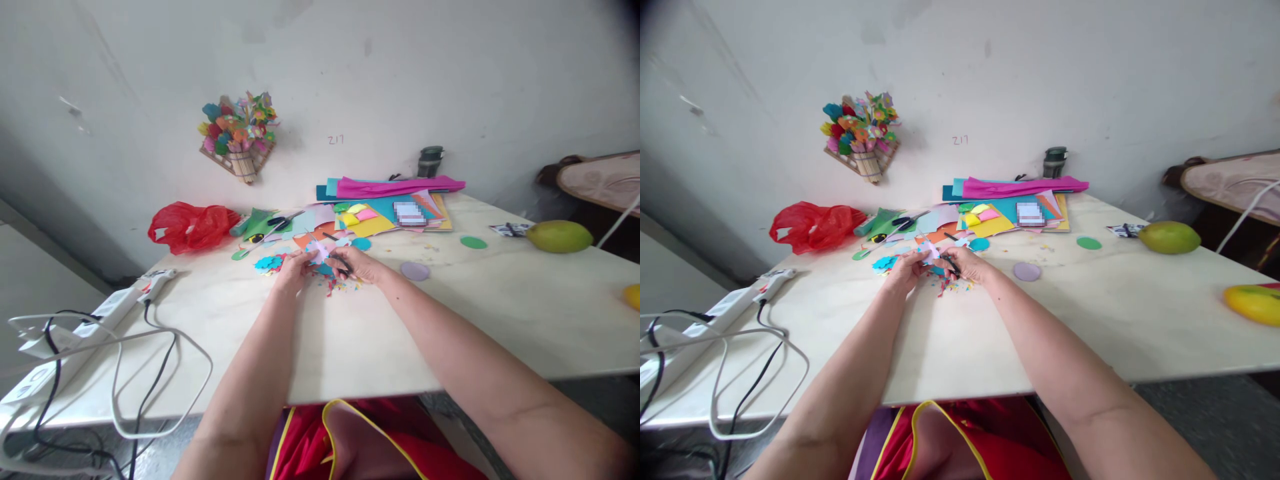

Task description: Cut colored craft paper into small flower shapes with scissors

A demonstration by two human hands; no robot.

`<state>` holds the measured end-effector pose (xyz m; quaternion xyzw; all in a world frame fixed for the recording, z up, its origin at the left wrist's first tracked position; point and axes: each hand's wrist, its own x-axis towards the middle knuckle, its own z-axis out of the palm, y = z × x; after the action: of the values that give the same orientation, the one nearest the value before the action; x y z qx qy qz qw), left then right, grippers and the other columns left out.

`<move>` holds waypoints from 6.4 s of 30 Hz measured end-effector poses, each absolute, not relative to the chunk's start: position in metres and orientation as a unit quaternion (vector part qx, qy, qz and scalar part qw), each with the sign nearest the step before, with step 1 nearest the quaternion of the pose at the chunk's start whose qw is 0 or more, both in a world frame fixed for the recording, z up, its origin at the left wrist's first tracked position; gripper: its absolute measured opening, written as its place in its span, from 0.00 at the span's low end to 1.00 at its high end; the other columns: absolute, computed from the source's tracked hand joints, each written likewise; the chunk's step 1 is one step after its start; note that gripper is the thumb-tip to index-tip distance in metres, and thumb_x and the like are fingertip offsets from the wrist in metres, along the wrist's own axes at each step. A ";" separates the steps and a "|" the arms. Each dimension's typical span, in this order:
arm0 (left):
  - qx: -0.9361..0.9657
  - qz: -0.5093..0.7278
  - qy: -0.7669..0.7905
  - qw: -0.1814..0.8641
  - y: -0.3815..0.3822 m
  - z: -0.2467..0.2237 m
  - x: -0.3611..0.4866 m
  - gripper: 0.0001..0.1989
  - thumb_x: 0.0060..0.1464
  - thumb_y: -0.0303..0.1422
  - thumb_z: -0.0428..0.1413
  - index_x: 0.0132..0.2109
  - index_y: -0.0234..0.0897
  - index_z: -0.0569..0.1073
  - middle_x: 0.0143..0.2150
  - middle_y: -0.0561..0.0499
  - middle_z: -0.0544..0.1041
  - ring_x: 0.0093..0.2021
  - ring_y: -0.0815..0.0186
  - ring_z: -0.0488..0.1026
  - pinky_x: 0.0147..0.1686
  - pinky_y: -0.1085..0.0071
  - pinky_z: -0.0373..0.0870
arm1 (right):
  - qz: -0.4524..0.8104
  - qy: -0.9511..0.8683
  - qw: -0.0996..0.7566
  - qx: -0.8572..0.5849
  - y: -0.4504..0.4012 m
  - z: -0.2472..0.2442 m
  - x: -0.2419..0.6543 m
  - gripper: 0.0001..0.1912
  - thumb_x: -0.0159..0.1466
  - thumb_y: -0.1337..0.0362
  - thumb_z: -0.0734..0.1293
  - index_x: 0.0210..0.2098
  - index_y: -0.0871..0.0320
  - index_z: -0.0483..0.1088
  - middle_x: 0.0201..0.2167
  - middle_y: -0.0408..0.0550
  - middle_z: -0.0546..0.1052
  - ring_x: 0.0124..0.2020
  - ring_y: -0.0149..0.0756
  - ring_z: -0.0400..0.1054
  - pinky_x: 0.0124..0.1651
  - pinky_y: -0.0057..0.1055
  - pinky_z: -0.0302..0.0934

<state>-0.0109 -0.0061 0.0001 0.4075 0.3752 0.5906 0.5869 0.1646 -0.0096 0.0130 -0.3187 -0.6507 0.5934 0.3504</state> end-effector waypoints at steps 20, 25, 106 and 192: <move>0.404 0.599 0.395 0.567 -0.004 0.001 -0.013 0.10 0.35 0.30 0.66 0.27 0.33 0.74 0.26 0.49 0.77 0.26 0.67 0.73 0.28 0.72 0.72 | 0.571 -0.659 0.340 -0.353 -0.010 0.018 0.165 0.14 0.56 0.58 0.71 0.26 0.62 0.65 0.13 0.38 0.67 0.11 0.21 0.55 0.13 0.20 0.46; 0.413 0.593 0.406 0.560 -0.002 -0.001 -0.015 0.10 0.34 0.31 0.66 0.27 0.32 0.74 0.25 0.50 0.76 0.25 0.69 0.72 0.28 0.73 0.71 | 0.568 -0.659 0.338 -0.359 -0.012 0.021 0.165 0.14 0.56 0.58 0.71 0.26 0.62 0.66 0.12 0.38 0.66 0.11 0.21 0.54 0.13 0.20 0.47; 0.391 0.609 0.384 0.573 -0.005 0.002 -0.015 0.09 0.39 0.28 0.64 0.32 0.30 0.76 0.30 0.47 0.79 0.32 0.64 0.78 0.35 0.71 0.76 | 0.567 -0.701 0.277 -0.332 -0.001 0.013 0.181 0.17 0.59 0.53 0.68 0.26 0.61 0.65 0.19 0.44 0.74 0.14 0.23 0.63 0.12 0.20 0.48; 0.423 0.572 0.378 0.593 -0.002 -0.001 -0.021 0.09 0.39 0.27 0.64 0.32 0.29 0.76 0.30 0.46 0.80 0.30 0.64 0.78 0.39 0.68 0.76 | 0.565 -0.699 0.243 -0.365 -0.004 0.018 0.182 0.16 0.58 0.56 0.70 0.27 0.60 0.64 0.16 0.40 0.70 0.13 0.21 0.58 0.13 0.18 0.45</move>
<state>-0.0209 -0.0017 -0.0013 0.4228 0.3781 0.5720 0.5925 0.1821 -0.0042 0.0179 -0.3654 -0.6991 0.5647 0.2427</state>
